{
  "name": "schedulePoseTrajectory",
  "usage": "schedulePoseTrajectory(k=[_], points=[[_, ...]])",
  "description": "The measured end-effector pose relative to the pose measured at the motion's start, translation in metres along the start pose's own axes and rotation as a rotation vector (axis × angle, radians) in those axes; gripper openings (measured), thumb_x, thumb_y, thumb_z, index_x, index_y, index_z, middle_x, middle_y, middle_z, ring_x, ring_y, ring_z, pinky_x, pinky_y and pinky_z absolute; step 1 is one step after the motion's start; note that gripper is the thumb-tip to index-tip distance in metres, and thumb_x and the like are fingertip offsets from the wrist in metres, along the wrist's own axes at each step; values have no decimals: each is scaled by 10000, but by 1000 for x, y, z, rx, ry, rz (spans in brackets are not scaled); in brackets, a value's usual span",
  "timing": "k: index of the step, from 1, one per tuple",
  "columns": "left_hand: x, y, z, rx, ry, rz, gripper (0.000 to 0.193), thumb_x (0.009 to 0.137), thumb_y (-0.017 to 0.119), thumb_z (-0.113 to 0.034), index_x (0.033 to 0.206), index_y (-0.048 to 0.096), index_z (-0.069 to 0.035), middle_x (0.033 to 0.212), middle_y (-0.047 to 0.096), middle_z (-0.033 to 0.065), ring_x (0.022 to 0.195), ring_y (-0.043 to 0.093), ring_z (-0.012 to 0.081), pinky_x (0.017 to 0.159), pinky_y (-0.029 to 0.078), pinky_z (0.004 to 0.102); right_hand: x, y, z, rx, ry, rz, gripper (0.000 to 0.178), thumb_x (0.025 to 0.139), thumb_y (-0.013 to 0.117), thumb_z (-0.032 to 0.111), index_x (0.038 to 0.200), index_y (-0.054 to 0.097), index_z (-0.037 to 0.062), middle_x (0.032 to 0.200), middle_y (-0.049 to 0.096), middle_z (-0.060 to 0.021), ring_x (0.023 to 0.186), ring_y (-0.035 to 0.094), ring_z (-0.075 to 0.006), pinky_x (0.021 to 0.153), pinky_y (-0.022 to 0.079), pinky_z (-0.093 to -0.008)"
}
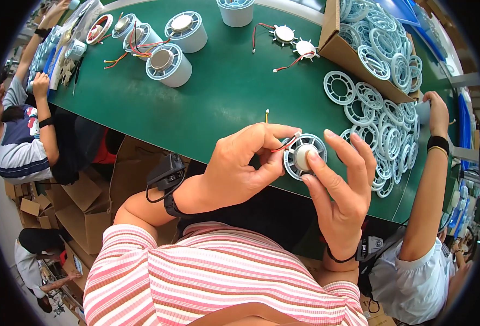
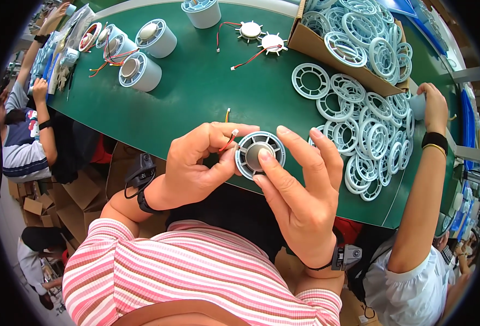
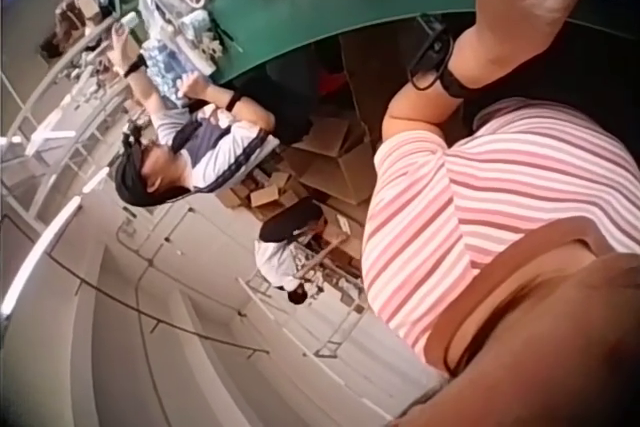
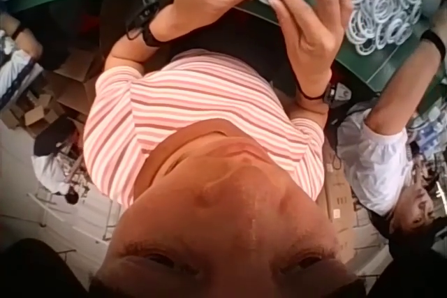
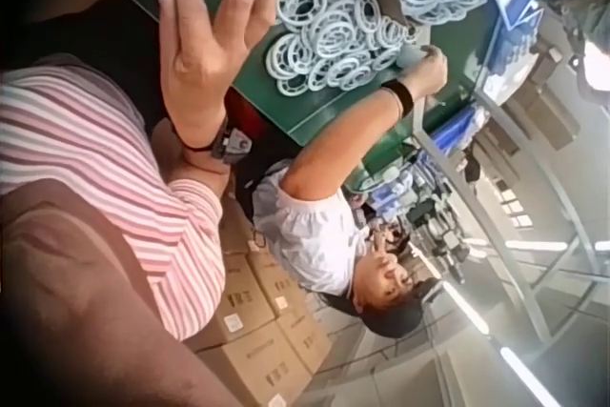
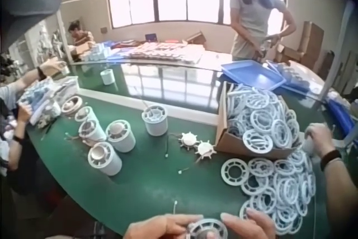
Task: Assembling electronic speaker components into circular plastic housings on an assembly line.
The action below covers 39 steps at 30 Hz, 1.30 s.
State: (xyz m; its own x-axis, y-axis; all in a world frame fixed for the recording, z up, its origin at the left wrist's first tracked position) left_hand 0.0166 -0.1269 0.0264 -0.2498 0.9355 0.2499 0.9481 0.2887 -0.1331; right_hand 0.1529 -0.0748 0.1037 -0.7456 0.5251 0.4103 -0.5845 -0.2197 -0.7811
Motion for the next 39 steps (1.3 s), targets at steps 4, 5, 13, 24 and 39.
schedulePoseTrajectory(k=[4,5,13,24,39], points=[[0,-4,7,-107,-101,37,132,925,616,87,1014,540,26,1288,635,248,944,671,128,764,573,260,-14,18,-10,104,20,-11,508,746,810,-26,1228,712,104,1330,627,-185,1217,576,-374,1041,452,-444],[1,-4,0,-103,-92,42,132,925,616,87,1014,540,26,1288,635,248,944,671,128,764,573,260,-18,24,-16,198,18,-60,550,759,804,-26,1277,684,112,1338,620,-192,1213,581,-371,1034,463,-440],[-9,-13,-99,541,517,-89,369,852,683,83,1206,601,17,1294,624,211,889,658,227,715,533,303,-8,57,-13,643,264,-234,602,812,760,-45,1379,567,23,1361,583,-213,1195,599,-338,974,519,-395],[54,-42,-73,1261,263,-292,398,877,694,-49,1258,612,31,1176,669,154,1031,661,320,784,568,372,-11,59,1,329,74,-125,441,820,722,-56,1251,630,-34,1245,629,-181,1105,622,-355,931,525,-419],[83,5,-24,939,114,263,207,895,729,-156,1065,666,-56,1016,626,158,791,640,382,684,522,438,-18,48,-3,380,47,-176,351,804,724,-63,1149,671,-24,1155,670,-159,1029,642,-354,881,529,-403]])
Point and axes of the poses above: each hand's wrist, its own x-axis towards the middle knuckle, its own y-axis out of the palm, z = x × y, the point moved 10 cm from there along x, towards the middle knuckle
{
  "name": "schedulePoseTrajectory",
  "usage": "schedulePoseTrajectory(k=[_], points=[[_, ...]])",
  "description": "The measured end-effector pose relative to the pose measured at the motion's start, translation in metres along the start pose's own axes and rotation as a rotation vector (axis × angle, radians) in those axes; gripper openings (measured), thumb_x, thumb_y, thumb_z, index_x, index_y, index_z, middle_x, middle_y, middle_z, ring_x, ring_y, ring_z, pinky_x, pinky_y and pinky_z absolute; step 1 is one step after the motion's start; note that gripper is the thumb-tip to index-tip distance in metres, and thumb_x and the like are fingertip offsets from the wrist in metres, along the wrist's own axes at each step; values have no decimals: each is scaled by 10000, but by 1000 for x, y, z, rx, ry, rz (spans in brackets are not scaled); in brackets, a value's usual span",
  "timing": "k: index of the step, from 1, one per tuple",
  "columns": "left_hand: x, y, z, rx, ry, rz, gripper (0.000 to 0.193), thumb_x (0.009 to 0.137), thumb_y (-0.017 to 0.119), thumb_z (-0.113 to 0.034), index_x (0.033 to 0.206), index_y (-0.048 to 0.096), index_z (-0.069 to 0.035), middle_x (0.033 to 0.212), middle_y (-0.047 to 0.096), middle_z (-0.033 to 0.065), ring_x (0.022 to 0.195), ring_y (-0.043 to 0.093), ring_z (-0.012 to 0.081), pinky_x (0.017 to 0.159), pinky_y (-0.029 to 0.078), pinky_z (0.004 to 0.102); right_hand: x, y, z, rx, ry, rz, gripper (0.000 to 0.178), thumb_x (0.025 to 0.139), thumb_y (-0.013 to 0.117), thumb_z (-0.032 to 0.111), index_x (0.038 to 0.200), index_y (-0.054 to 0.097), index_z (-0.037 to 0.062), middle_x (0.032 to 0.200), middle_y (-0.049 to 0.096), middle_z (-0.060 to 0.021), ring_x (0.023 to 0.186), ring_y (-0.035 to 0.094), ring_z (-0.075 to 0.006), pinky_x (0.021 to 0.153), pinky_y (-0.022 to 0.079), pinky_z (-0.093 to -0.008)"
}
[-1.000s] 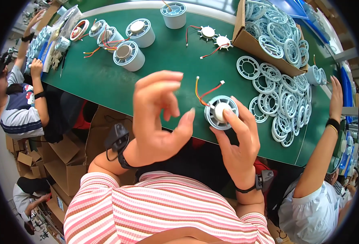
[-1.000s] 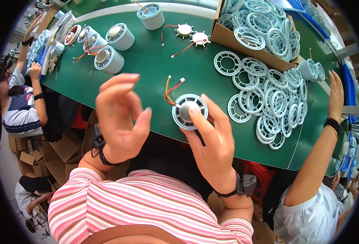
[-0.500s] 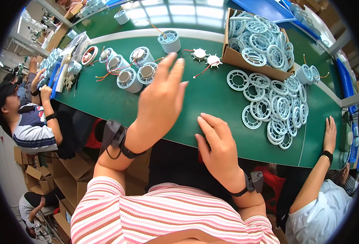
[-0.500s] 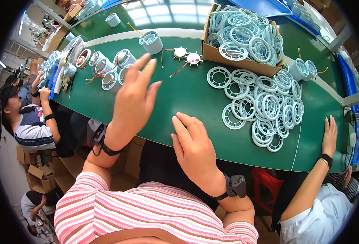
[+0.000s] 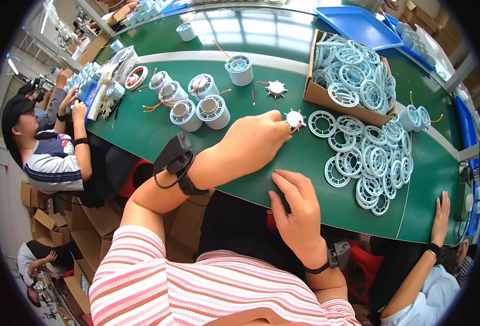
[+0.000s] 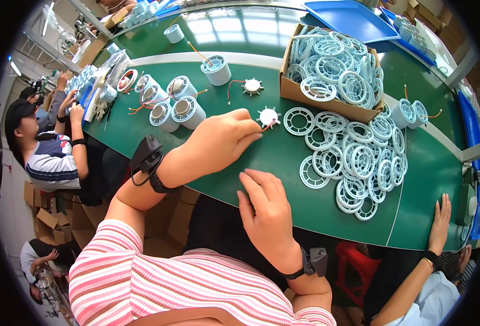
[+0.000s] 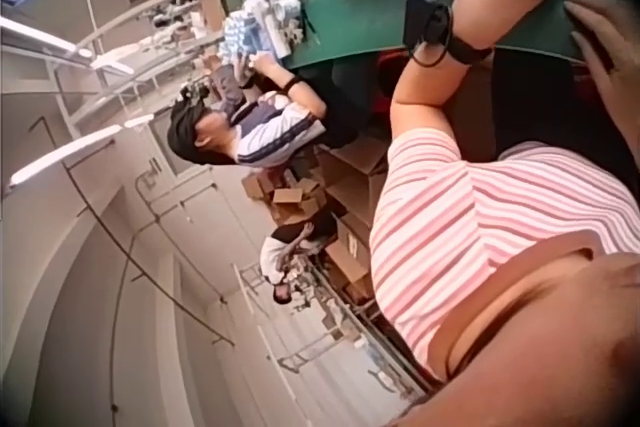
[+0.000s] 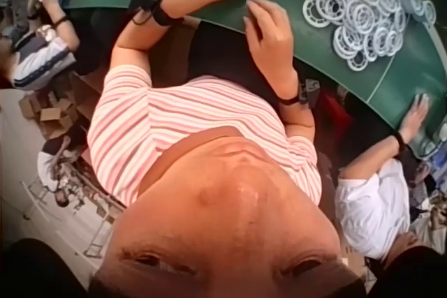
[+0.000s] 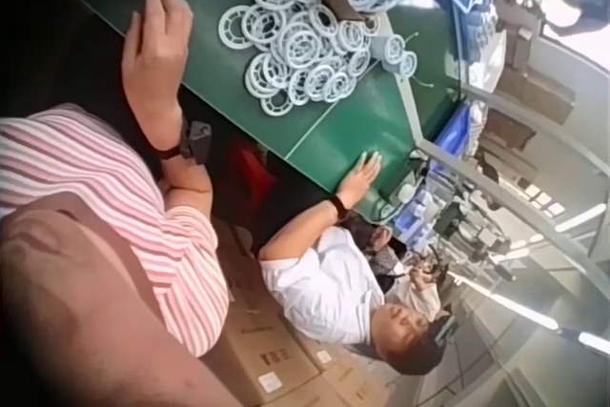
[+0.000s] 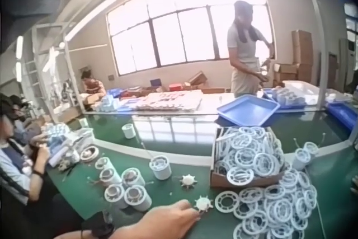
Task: Assembling electronic speaker components into circular plastic housings on an assembly line.
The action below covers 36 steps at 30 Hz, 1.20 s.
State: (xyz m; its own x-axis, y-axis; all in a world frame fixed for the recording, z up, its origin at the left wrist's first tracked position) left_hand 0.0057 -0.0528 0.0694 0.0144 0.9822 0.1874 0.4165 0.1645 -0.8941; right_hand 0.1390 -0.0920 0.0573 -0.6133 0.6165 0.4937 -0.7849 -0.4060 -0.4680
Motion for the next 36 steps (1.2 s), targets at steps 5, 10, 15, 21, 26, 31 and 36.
schedulePoseTrajectory(k=[5,10,15,21,26,31,36], points=[[-47,-81,-4,69,-53,-267,425,845,804,-303,1130,644,-31,1086,607,135,901,665,334,749,555,398,2,-9,-5,143,52,72,464,794,757,-36,1237,623,-6,1203,641,-171,1048,633,-359,901,525,-418],[-99,-153,100,109,-163,-403,861,704,895,-482,1404,538,-131,1473,417,185,1360,441,362,1047,446,462,24,-8,34,152,-10,235,660,764,821,25,1361,539,30,1324,553,-195,1143,583,-380,958,512,-431],[-118,-166,217,4,-139,-346,1087,664,877,-599,1570,387,-251,1657,184,198,1538,151,386,1225,219,525,76,33,74,-17,-169,386,816,730,879,119,1438,477,72,1443,435,-209,1277,481,-419,1035,473,-460],[-80,-138,243,-115,-27,-243,828,781,812,-550,1487,519,-233,1624,297,147,1482,269,392,1198,280,503,151,135,49,-428,-382,271,918,696,874,491,1445,483,134,1491,365,-257,1314,423,-480,1066,434,-493],[-83,-125,222,-4,-62,-173,599,859,770,-480,1352,629,-171,1509,440,128,1391,407,350,1153,341,466,172,177,24,-475,-160,424,819,655,852,598,1304,615,158,1425,446,-249,1119,595,-471,917,532,-476],[-95,-124,207,37,-82,-192,588,824,801,-456,1264,623,-109,1444,467,129,1335,444,351,1114,374,462,169,174,29,-522,-233,369,669,664,860,534,1171,672,140,1336,508,-232,944,659,-446,814,560,-477],[-96,-128,193,21,91,-160,605,726,883,-363,1210,629,-103,1403,479,130,1298,442,375,1082,411,455,171,165,32,-420,-325,391,621,672,856,502,1127,673,121,1282,525,-219,937,656,-424,802,556,-466]])
Point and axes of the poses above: each hand's wrist, its own x-axis towards the middle knuckle, its own y-axis out of the palm, z = x × y, the point moved 10 cm from there along x, towards the middle knuckle
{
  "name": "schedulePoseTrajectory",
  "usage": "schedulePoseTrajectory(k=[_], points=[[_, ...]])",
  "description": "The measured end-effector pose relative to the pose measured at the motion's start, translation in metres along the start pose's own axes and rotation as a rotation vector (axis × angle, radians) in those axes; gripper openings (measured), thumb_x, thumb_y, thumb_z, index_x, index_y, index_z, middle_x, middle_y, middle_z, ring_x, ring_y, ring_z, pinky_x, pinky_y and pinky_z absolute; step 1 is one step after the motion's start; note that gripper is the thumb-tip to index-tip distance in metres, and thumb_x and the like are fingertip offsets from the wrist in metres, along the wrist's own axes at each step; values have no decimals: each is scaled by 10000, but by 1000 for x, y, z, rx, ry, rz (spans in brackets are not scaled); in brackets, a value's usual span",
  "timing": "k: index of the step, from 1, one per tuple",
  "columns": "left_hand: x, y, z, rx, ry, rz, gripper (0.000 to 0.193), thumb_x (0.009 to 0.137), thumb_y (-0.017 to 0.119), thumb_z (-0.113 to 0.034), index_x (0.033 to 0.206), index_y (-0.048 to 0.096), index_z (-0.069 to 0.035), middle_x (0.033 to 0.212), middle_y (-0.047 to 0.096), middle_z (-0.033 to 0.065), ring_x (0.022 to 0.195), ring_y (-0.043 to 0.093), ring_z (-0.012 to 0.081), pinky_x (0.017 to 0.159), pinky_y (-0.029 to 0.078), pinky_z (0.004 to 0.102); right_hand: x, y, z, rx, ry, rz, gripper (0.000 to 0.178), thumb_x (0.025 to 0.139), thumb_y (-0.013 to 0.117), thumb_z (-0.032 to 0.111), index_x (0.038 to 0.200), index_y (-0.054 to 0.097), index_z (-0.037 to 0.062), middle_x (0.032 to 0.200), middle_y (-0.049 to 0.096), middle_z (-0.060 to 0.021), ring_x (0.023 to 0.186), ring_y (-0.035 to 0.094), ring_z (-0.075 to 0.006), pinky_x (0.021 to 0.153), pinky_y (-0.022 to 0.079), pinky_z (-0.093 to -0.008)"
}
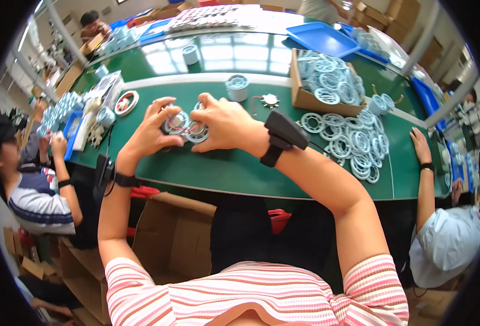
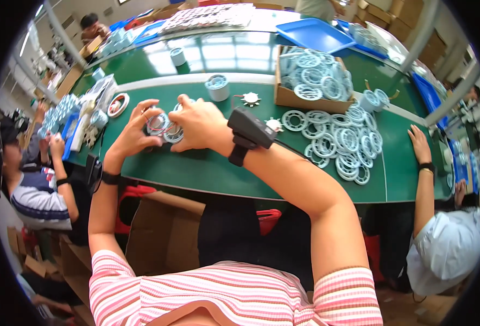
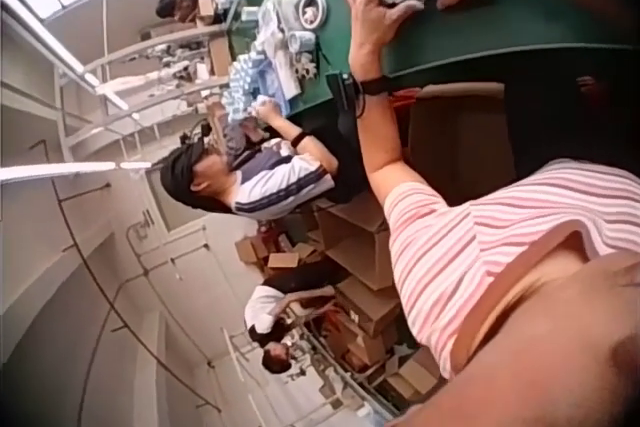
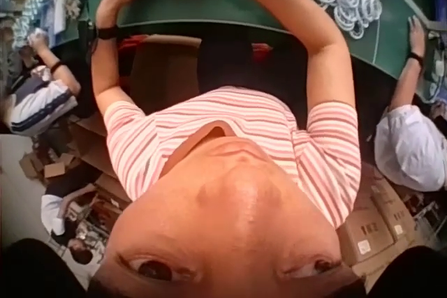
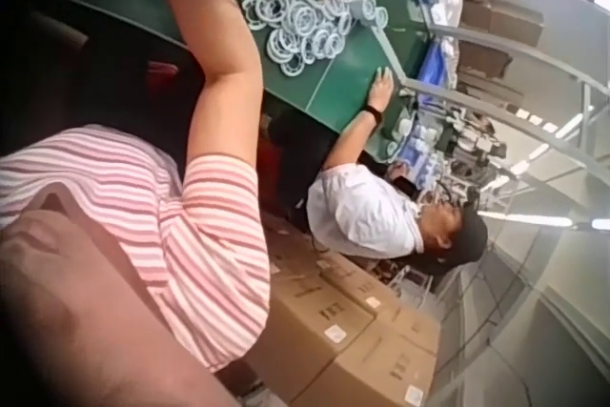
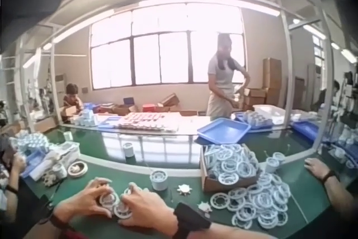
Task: Assembling electronic speaker components into circular plastic housings on an assembly line.
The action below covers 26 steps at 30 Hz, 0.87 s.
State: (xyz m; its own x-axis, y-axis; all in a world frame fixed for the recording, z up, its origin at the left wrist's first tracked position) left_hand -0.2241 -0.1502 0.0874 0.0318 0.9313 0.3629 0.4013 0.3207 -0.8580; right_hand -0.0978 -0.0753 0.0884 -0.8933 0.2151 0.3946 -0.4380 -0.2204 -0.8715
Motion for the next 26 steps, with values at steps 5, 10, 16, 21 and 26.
schedulePoseTrajectory(k=[5,10,16,21,26], points=[[2,6,-6,13,-47,-47,601,663,918,-265,1153,621,-84,1376,481,138,1273,473,372,1054,431,444,-22,-22,0,126,7,44,629,673,853,505,1123,672,105,1282,527,-214,966,651,-401,809,554,-454],[39,4,-71,-85,4,-104,571,656,909,-228,1120,613,-77,1353,489,144,1254,492,366,1027,449,433,-72,-91,-10,73,19,-147,630,682,858,483,1126,667,79,1291,529,-213,1012,648,-389,848,551,-442],[141,26,-228,-169,332,-104,580,666,913,-295,1114,624,-67,1319,511,155,1230,504,361,1019,454,441,-189,-231,-67,-200,348,-367,669,699,886,420,1201,646,49,1307,524,-191,1091,637,-352,938,527,-383],[243,126,-337,-380,423,29,700,675,878,-509,1193,673,-84,1303,533,207,1240,493,444,1001,477,506,-318,-310,-161,-356,829,-409,670,721,874,432,1225,663,46,1295,542,-163,1169,588,-296,974,494,-364],[309,238,-428,-215,305,161,743,678,844,-569,1246,678,-119,1366,503,180,1264,496,402,1042,460,568,-438,-320,-237,-461,1260,-147,699,758,828,504,1298,666,90,1399,517,-203,1294,537,-312,1111,414,-393]])
Point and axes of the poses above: each hand's wrist, its own x-axis towards the middle knuckle, its own y-axis out of the palm, z = x × y, the point moved 10 cm from there along x, towards the middle knuckle
